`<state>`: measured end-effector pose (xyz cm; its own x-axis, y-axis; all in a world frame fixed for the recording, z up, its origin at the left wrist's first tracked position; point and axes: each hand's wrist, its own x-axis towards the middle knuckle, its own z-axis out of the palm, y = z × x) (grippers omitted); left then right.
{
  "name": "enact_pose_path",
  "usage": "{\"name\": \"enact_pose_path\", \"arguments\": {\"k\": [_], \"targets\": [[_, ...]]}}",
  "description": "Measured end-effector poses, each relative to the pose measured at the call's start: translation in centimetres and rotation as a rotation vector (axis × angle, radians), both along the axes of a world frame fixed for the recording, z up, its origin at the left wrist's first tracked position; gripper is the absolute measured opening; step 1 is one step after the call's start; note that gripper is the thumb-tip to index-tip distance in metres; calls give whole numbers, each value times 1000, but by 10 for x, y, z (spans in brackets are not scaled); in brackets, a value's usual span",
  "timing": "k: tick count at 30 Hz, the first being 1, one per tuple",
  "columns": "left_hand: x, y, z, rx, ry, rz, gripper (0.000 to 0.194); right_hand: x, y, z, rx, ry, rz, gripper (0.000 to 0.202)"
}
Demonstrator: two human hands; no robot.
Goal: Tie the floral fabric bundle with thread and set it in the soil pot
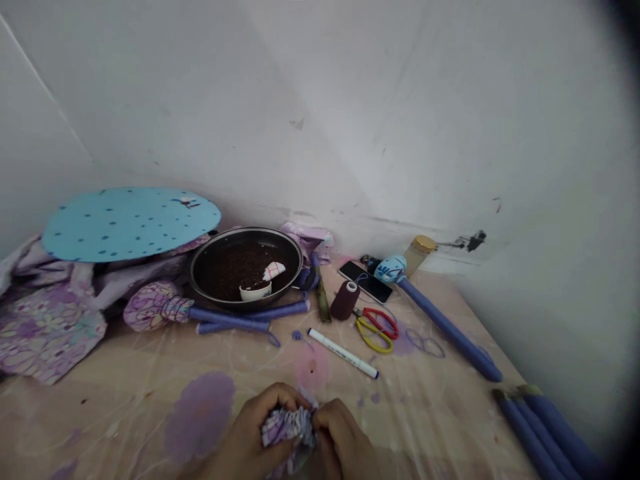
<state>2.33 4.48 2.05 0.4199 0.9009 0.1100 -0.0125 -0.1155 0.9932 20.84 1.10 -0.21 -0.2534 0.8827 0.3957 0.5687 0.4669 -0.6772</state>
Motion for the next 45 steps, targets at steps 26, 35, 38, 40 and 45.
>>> {"name": "enact_pose_path", "arguments": {"k": [26,35,38,40,45], "targets": [[-5,0,5,214,80,76,31,-2,2,-3,-38,133,4,18],[-9,-1,-5,347,159,134,16,-9,-5,-22,-144,235,-77,8],[-8,2,-6,507,194,112,13,-13,-7,-24,-223,307,-99,7],[-8,2,-2,602,227,82,15,-13,-8,-19,-231,309,-110,10],[-10,-1,17,700,341,-19,26,-10,-5,4,-116,125,-88,13]]}}
